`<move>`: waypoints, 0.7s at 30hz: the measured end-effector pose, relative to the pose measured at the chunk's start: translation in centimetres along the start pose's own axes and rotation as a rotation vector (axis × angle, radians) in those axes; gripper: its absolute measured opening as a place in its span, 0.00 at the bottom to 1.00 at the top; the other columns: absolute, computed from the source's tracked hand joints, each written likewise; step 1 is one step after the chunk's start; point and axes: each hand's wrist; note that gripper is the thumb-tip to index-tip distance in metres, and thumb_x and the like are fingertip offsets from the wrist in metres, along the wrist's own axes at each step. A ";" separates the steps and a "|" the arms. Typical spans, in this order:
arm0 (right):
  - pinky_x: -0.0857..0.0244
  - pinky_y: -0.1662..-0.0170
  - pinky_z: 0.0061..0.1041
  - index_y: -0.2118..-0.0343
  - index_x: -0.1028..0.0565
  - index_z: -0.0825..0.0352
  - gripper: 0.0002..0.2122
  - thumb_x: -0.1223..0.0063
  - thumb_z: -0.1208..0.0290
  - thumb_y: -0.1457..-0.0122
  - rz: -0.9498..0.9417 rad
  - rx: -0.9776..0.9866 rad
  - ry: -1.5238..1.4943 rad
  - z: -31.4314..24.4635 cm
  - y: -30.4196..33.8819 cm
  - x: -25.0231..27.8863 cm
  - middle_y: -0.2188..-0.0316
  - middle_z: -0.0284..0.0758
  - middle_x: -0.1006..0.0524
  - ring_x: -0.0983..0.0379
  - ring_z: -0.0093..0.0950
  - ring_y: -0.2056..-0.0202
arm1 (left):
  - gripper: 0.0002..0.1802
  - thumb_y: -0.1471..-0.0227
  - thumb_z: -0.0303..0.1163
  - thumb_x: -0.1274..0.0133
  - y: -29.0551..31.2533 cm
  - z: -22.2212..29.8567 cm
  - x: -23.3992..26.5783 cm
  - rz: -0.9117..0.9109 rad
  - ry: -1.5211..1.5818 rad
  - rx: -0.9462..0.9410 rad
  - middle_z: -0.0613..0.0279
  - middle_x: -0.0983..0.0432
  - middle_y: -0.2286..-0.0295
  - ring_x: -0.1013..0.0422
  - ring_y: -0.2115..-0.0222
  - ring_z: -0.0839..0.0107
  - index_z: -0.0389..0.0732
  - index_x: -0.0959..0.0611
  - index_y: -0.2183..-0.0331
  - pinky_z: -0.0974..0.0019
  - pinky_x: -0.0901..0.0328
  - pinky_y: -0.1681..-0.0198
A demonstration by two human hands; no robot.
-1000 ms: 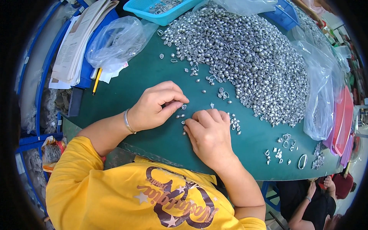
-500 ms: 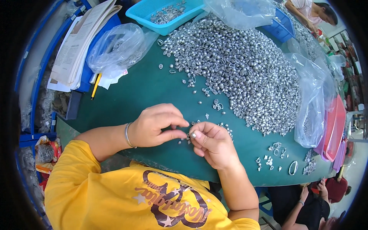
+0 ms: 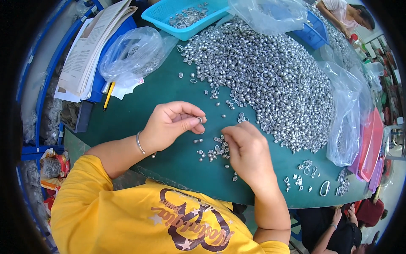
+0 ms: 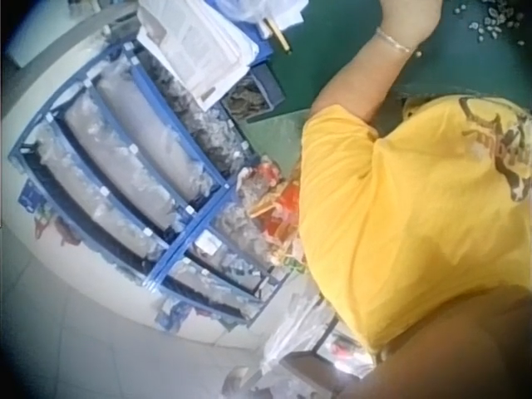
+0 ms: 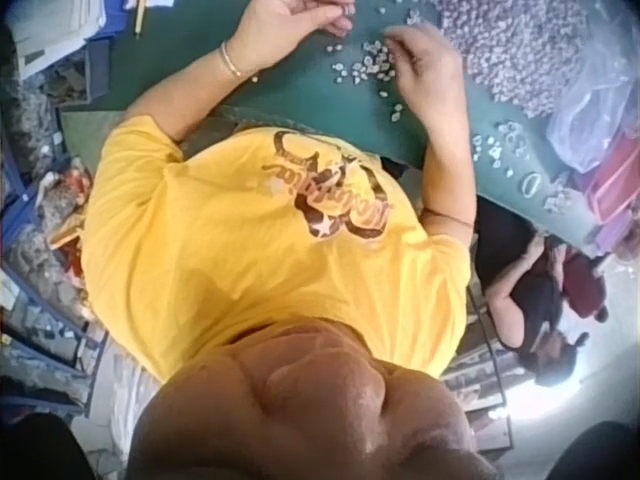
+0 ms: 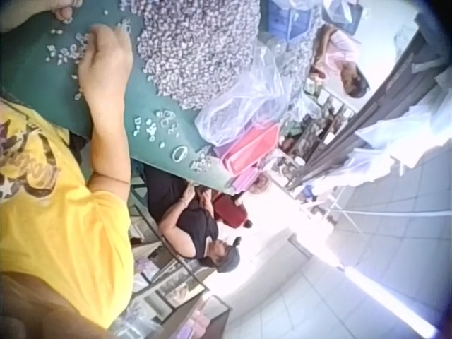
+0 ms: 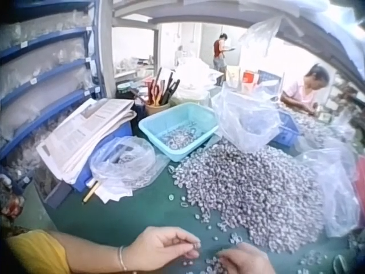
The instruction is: The person picks up several small metal rings and loop-shaped components from a large pile on the table, examines them, and uses their fingers to sort or connect the pieces.
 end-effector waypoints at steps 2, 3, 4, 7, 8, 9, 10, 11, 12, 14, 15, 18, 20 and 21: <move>0.37 0.72 0.28 0.75 0.27 0.68 0.05 0.49 0.82 0.58 -0.047 0.043 0.040 -0.2 0.0 -0.7 0.79 0.37 0.30 0.33 0.36 0.75 | 0.08 0.52 0.19 0.55 -0.3 -0.1 0.2 0.025 0.092 0.072 0.55 0.28 0.69 0.28 0.69 0.70 0.32 0.26 0.66 0.72 0.33 0.64; 0.38 0.72 0.28 0.75 0.26 0.67 0.05 0.48 0.82 0.58 -0.026 0.053 0.083 0.1 0.2 -1.2 0.79 0.35 0.31 0.33 0.34 0.75 | 0.08 0.52 0.19 0.56 -0.5 -0.1 0.3 0.038 0.130 0.110 0.55 0.28 0.69 0.28 0.69 0.70 0.31 0.26 0.66 0.71 0.33 0.64; 0.38 0.72 0.28 0.76 0.26 0.67 0.05 0.48 0.82 0.59 -0.027 0.070 0.140 0.2 0.2 -1.7 0.79 0.35 0.31 0.34 0.34 0.75 | 0.08 0.52 0.19 0.56 -0.5 -0.2 0.4 0.056 0.165 0.152 0.54 0.28 0.69 0.28 0.69 0.69 0.31 0.26 0.66 0.71 0.33 0.64; 0.40 0.70 0.27 0.76 0.26 0.66 0.06 0.48 0.82 0.60 -0.046 0.127 0.217 0.7 0.1 -1.9 0.78 0.33 0.32 0.35 0.33 0.74 | 0.09 0.53 0.20 0.57 -0.8 -0.1 0.7 0.079 0.247 0.192 0.53 0.28 0.69 0.28 0.68 0.68 0.31 0.26 0.67 0.70 0.33 0.63; 0.40 0.69 0.27 0.76 0.26 0.66 0.06 0.48 0.82 0.60 -0.055 0.146 0.231 0.9 0.1 -1.8 0.78 0.33 0.32 0.35 0.32 0.74 | 0.09 0.53 0.20 0.56 -0.8 -0.1 0.8 0.070 0.279 0.213 0.52 0.28 0.68 0.28 0.68 0.68 0.30 0.26 0.67 0.71 0.33 0.63; 0.41 0.69 0.27 0.76 0.26 0.66 0.07 0.48 0.82 0.61 -0.036 0.142 0.213 1.0 0.2 -1.9 0.78 0.33 0.32 0.36 0.32 0.73 | 0.08 0.53 0.20 0.56 -0.8 -0.2 1.0 0.060 0.312 0.234 0.52 0.28 0.68 0.28 0.67 0.67 0.30 0.26 0.67 0.71 0.33 0.63; 0.41 0.69 0.27 0.76 0.26 0.66 0.07 0.48 0.83 0.62 -0.018 0.141 0.195 1.1 0.2 -1.9 0.78 0.33 0.32 0.36 0.32 0.73 | 0.08 0.53 0.20 0.56 -0.8 -0.2 1.2 0.054 0.344 0.252 0.52 0.28 0.68 0.28 0.67 0.67 0.30 0.26 0.67 0.71 0.33 0.63; 0.42 0.68 0.27 0.77 0.26 0.66 0.08 0.49 0.83 0.63 -0.001 0.140 0.177 1.3 0.2 -2.0 0.78 0.32 0.32 0.36 0.31 0.73 | 0.09 0.53 0.20 0.56 -0.9 -0.2 1.2 0.053 0.342 0.258 0.51 0.28 0.68 0.28 0.67 0.67 0.30 0.26 0.66 0.71 0.33 0.63; 0.43 0.68 0.26 0.77 0.26 0.66 0.08 0.49 0.83 0.63 -0.030 0.157 0.185 1.1 0.2 -1.7 0.78 0.32 0.32 0.36 0.31 0.72 | 0.09 0.53 0.20 0.56 -0.9 -0.3 1.1 0.052 0.340 0.263 0.51 0.28 0.67 0.28 0.67 0.67 0.31 0.27 0.66 0.71 0.33 0.63; 0.44 0.69 0.26 0.76 0.25 0.65 0.09 0.50 0.84 0.64 -0.090 0.194 0.201 0.6 0.2 -0.8 0.78 0.31 0.32 0.37 0.30 0.72 | 0.09 0.52 0.21 0.55 -0.9 -0.2 1.0 0.052 0.326 0.275 0.50 0.28 0.67 0.28 0.67 0.66 0.31 0.27 0.65 0.71 0.33 0.63; 0.44 0.69 0.26 0.76 0.25 0.65 0.09 0.50 0.84 0.64 -0.119 0.208 0.220 0.5 0.3 -0.9 0.77 0.31 0.32 0.37 0.30 0.72 | 0.10 0.52 0.21 0.55 -0.9 -0.1 1.0 0.053 0.316 0.282 0.50 0.28 0.67 0.28 0.67 0.66 0.31 0.27 0.64 0.71 0.33 0.63; 0.46 0.69 0.25 0.78 0.26 0.66 0.07 0.47 0.83 0.63 -0.170 0.217 0.251 0.5 0.7 -1.1 0.79 0.30 0.33 0.38 0.29 0.73 | 0.10 0.52 0.21 0.55 -1.0 -0.2 1.0 0.033 0.314 0.300 0.49 0.28 0.66 0.28 0.67 0.66 0.32 0.28 0.64 0.71 0.33 0.63; 0.45 0.70 0.24 0.78 0.26 0.66 0.06 0.47 0.83 0.62 -0.191 0.235 0.289 0.1 0.6 -0.8 0.79 0.31 0.33 0.37 0.28 0.74 | 0.10 0.52 0.21 0.55 -1.0 -0.2 0.9 0.026 0.327 0.309 0.49 0.28 0.66 0.29 0.67 0.66 0.32 0.28 0.64 0.71 0.33 0.64; 0.44 0.71 0.24 0.78 0.26 0.66 0.06 0.48 0.83 0.61 -0.202 0.244 0.307 0.0 0.6 -0.7 0.79 0.32 0.32 0.37 0.28 0.74 | 0.10 0.53 0.20 0.55 -0.9 0.0 0.8 0.026 0.334 0.316 0.50 0.28 0.67 0.29 0.67 0.66 0.31 0.28 0.64 0.72 0.33 0.64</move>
Point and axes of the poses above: each hand's wrist, its own y-axis away from the middle knuckle, its own x-axis out of the back of the hand, z = x × y
